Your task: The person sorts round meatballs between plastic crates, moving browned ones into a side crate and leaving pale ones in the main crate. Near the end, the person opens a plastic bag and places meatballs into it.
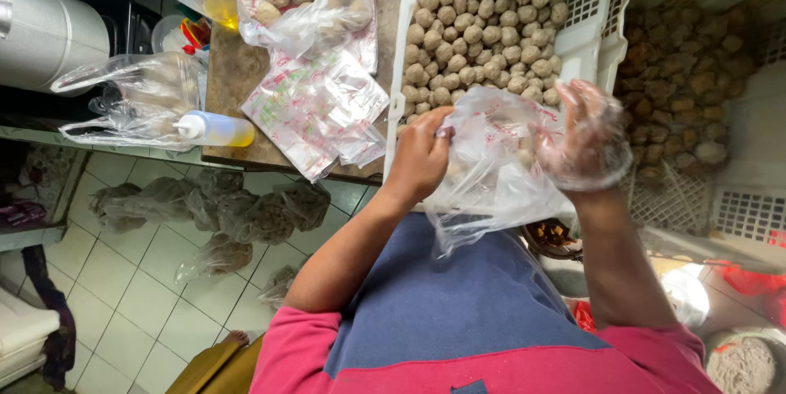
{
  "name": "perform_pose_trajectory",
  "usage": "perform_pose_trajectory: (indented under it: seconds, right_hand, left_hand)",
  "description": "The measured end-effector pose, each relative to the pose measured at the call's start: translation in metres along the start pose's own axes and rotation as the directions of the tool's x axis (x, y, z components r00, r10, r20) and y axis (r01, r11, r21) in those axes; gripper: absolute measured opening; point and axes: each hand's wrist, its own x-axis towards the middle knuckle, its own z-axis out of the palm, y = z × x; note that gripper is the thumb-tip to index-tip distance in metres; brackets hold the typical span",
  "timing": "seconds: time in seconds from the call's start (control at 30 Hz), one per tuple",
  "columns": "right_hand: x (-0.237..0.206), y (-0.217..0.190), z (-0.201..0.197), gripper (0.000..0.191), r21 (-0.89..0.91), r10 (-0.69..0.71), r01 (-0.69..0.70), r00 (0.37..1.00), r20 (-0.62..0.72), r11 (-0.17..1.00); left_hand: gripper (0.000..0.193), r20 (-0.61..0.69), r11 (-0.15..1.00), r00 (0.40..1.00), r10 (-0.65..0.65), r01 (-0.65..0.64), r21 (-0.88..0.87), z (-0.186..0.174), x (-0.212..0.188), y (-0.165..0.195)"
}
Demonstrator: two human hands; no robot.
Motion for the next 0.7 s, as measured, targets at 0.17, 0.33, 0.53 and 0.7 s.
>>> perform_pose_trajectory:
  seconds: [0.17,0.33,0.53,0.7]
  right_hand:
    - [-0.014,-0.015,-0.010,0.064,0.042,-0.252,0.254,0.901,0.354,0.966]
    - [0.000,0.008,0.081,0.053,0.426,-0.271,0.207,0.958,0.097,0.881]
    - [0.025,0.017,0.097,0.035,0.418,-0.069,-0.793,0.495,0.866,-0.443]
    - [0.036,0.060,0.059,0.034,0.697,0.427,-0.458,0.563,0.708,-0.552]
  left_hand:
    - [0.028,0.258,0.606,0.852,-0.454,0.509,-0.612,-0.010,0.001,0.020]
    - [0.039,0.052,0.920,0.971,-0.232,0.202,0.335,-0.040,0.000,0.058]
    - [0.036,0.077,0.588,0.987,-0.143,0.022,0.809,-0.023,0.011,0.063]
    - [0.010,-0.006,0.491,0.999,-0.052,0.031,0.871,-0.016,0.001,0.040]
